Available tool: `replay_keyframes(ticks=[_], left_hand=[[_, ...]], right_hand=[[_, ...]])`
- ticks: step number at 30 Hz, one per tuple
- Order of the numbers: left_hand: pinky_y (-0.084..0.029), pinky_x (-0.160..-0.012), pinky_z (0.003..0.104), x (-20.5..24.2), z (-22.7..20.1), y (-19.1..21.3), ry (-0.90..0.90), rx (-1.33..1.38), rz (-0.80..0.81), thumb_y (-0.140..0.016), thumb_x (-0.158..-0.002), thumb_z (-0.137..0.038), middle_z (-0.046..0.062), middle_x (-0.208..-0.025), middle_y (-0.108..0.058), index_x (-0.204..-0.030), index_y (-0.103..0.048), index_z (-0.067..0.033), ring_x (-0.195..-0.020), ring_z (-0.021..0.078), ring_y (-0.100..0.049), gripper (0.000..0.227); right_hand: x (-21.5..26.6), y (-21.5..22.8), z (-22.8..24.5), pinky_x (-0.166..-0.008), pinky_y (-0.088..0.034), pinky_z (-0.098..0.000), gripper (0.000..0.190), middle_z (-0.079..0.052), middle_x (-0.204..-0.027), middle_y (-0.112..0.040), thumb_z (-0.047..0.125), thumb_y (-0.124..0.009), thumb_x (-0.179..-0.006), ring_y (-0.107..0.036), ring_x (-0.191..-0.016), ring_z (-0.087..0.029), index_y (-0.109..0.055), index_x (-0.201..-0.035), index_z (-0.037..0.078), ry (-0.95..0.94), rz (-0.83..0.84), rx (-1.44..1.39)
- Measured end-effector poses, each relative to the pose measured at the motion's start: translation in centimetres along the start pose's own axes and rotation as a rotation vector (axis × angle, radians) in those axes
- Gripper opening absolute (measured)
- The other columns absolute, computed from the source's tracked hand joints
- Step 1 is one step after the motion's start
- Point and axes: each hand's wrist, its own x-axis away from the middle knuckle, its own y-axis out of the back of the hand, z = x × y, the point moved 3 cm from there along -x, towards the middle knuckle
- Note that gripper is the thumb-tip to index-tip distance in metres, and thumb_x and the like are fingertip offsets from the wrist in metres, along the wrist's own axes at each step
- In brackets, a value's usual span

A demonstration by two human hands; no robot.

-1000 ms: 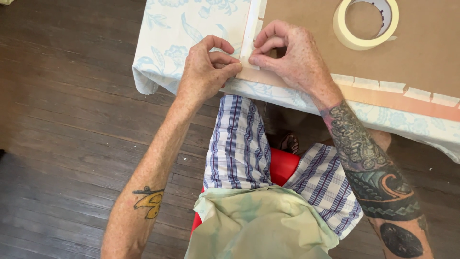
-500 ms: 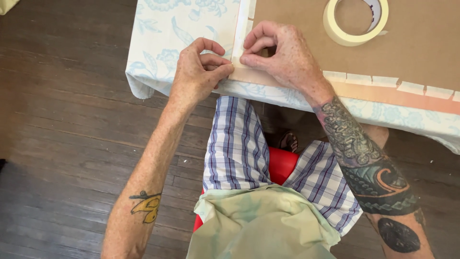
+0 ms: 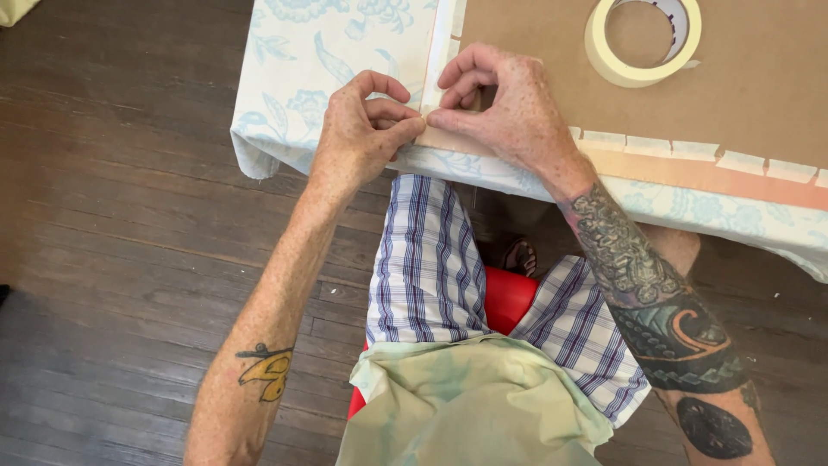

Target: Applying small strips of masking tape to the edges of a board to secure fabric tabs.

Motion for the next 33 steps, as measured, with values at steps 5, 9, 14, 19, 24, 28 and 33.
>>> replay_keyframes(ticks=[5,9,14,19,24,28,33], left_hand=[[-0.048,-0.050,0.020,0.2,-0.3,0.0,-0.007,0.024,0.024,-0.076,-0.092,-0.010,-0.002,-0.077,-0.076,-0.102,-0.059,-0.0130,-0.059,0.0024,-0.059,0.021],[-0.044,-0.050,0.021,0.5,-0.3,0.1,-0.083,0.065,0.057,-0.073,-0.095,-0.007,-0.003,-0.071,-0.072,-0.102,-0.058,-0.0110,-0.054,0.0028,-0.051,0.017],[-0.051,-0.058,0.021,1.0,-1.8,0.1,0.031,-0.007,0.049,-0.076,-0.091,-0.014,0.000,-0.081,-0.077,-0.104,-0.060,-0.0140,-0.063,0.0057,-0.061,0.021],[-0.053,-0.057,0.021,0.5,-1.3,0.4,0.057,0.025,0.067,-0.081,-0.090,-0.016,0.003,-0.081,-0.079,-0.105,-0.062,-0.0124,-0.060,0.0070,-0.061,0.025],[-0.056,-0.064,0.022,0.6,-1.9,0.4,0.084,-0.031,0.090,-0.084,-0.085,-0.012,0.000,-0.088,-0.080,-0.107,-0.062,-0.0151,-0.070,0.0069,-0.067,0.031],[-0.054,-0.059,0.021,0.2,-1.2,0.4,0.008,0.016,0.085,-0.083,-0.086,-0.010,0.001,-0.085,-0.080,-0.104,-0.062,-0.0138,-0.066,0.0063,-0.067,0.029],[-0.054,-0.055,0.020,0.0,-0.9,0.2,0.059,0.008,0.044,-0.080,-0.091,-0.005,-0.001,-0.080,-0.077,-0.105,-0.061,-0.0127,-0.062,0.0047,-0.064,0.025]], right_hand=[[0.0,-0.3,0.0,-0.071,-0.054,-0.0200,0.025,0.000,-0.079,-0.074,0.010,-0.090,-0.084,-0.067,-0.075,-0.005,-0.070,-0.098,0.008,0.036,-0.026,0.036],[0.0,-0.6,-0.2,-0.071,-0.059,-0.0189,0.024,-0.002,-0.079,-0.073,0.010,-0.090,-0.084,-0.068,-0.073,-0.006,-0.069,-0.097,0.007,0.060,-0.057,0.040],[0.0,-0.6,-0.6,-0.067,-0.057,-0.0174,0.022,-0.002,-0.078,-0.072,0.008,-0.088,-0.083,-0.066,-0.071,-0.006,-0.070,-0.096,0.006,0.095,-0.068,0.066],[0.0,-0.3,-0.6,-0.071,-0.060,-0.0186,0.024,-0.004,-0.080,-0.075,0.008,-0.089,-0.084,-0.071,-0.073,-0.008,-0.070,-0.098,0.006,0.097,-0.027,0.026],[-0.2,-0.4,-0.8,-0.071,-0.060,-0.0180,0.026,-0.003,-0.080,-0.075,0.010,-0.092,-0.082,-0.071,-0.074,-0.007,-0.071,-0.098,0.006,0.121,-0.040,0.043],[-0.3,-0.3,-1.0,-0.070,-0.056,-0.0162,0.023,0.001,-0.077,-0.073,0.011,-0.090,-0.083,-0.067,-0.071,-0.005,-0.072,-0.096,0.008,0.090,-0.045,0.043],[-0.5,0.2,-0.8,-0.074,-0.058,-0.0199,0.022,0.002,-0.082,-0.078,0.015,-0.087,-0.085,-0.072,-0.076,-0.005,-0.072,-0.101,0.009,0.018,0.036,0.066]])
